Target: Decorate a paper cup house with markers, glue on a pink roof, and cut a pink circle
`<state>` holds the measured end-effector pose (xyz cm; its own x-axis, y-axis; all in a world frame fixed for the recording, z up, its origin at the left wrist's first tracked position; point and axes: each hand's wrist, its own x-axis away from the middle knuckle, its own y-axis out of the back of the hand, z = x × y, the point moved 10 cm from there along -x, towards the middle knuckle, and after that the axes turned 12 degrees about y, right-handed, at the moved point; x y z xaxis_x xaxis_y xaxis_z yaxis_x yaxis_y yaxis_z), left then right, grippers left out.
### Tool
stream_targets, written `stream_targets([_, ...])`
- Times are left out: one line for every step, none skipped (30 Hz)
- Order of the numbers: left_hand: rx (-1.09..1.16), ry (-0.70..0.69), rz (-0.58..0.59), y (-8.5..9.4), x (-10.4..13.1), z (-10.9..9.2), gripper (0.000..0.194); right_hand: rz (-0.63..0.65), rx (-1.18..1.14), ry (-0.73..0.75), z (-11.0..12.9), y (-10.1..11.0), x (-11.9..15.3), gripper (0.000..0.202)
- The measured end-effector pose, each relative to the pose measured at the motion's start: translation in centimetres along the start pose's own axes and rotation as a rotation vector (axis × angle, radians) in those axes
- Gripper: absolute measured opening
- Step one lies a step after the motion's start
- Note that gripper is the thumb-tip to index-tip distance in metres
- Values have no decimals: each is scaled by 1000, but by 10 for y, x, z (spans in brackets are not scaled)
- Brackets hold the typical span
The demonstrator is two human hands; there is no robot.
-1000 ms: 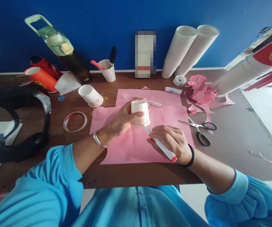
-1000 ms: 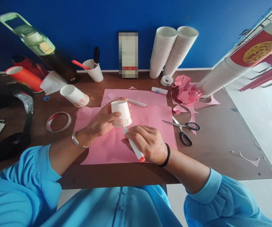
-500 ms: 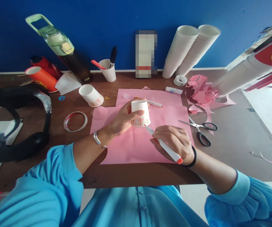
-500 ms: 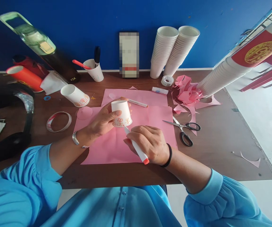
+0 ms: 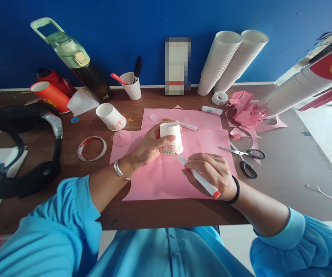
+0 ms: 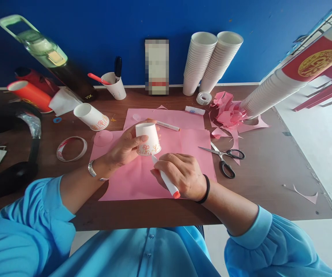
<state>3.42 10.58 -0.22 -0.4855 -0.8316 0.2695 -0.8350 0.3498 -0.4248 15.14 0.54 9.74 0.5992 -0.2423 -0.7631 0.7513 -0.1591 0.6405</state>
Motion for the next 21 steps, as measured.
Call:
stream_targets([6, -1, 2, 0, 0, 0, 50, -4, 3, 1, 0, 1, 0, 11])
stream_targets([11, -1, 6, 0, -1, 0, 50, -9, 9, 2, 0, 2, 0, 10])
stream_targets([14, -3, 10, 0, -1, 0, 50, -14, 16, 2, 0, 3, 0, 10])
stream_targets([15, -5, 15, 0, -1, 0, 51, -17, 23, 2, 0, 4, 0, 10])
stream_targets([14, -10, 20, 0, -1, 0, 51, -18, 31, 0, 0, 4, 0, 11])
stream_targets([12, -16, 23, 0, -1, -1, 51, -17, 37, -2, -1, 5, 0, 12])
stream_targets([10, -20, 25, 0, -1, -1, 51, -15, 39, -3, -1, 5, 0, 12])
stream_targets([9, -23, 26, 0, -1, -1, 51, -11, 39, -2, -1, 4, 0, 13])
stream_targets([9, -25, 27, -1, 0, -2, 51, -8, 35, 0, -2, 4, 0, 13])
stream_targets([8, -25, 29, -1, 0, -2, 51, -7, 29, 1, -2, 3, 0, 13])
stream_targets([9, -25, 28, -1, 0, -3, 50, -6, 22, 2, -2, 3, 0, 13])
stream_targets([10, -26, 28, -2, 0, -3, 50, -7, 16, 2, -2, 2, 0, 13])
stream_targets([12, -28, 29, -2, 1, -4, 49, -7, 11, 2, -2, 2, 0, 13])
stream_targets([14, -29, 31, -2, 0, -4, 48, -5, 8, 1, -2, 1, 0, 12])
stream_targets([16, -31, 34, -3, 0, -4, 48, -2, 4, -1, -2, 1, 0, 12])
stream_targets([18, -32, 39, -3, 0, -4, 48, 1, 1, -4, -2, 0, 0, 11])
stream_targets([20, -33, 43, -3, 0, -3, 48, 4, -3, -6, -2, -1, 0, 11])
stream_targets([22, -33, 48, -3, -1, -3, 48, 4, -5, -8, -2, -1, 0, 11])
stream_targets([24, -33, 51, -3, -1, -2, 48, 2, -6, -8, -1, 0, 0, 11])
stream_targets([27, -34, 54, -2, -2, -2, 48, -1, -5, -7, -1, 0, 0, 12])
stream_targets([31, -35, 56, -2, -2, -2, 48, -5, -1, -4, 0, 1, 0, 12])
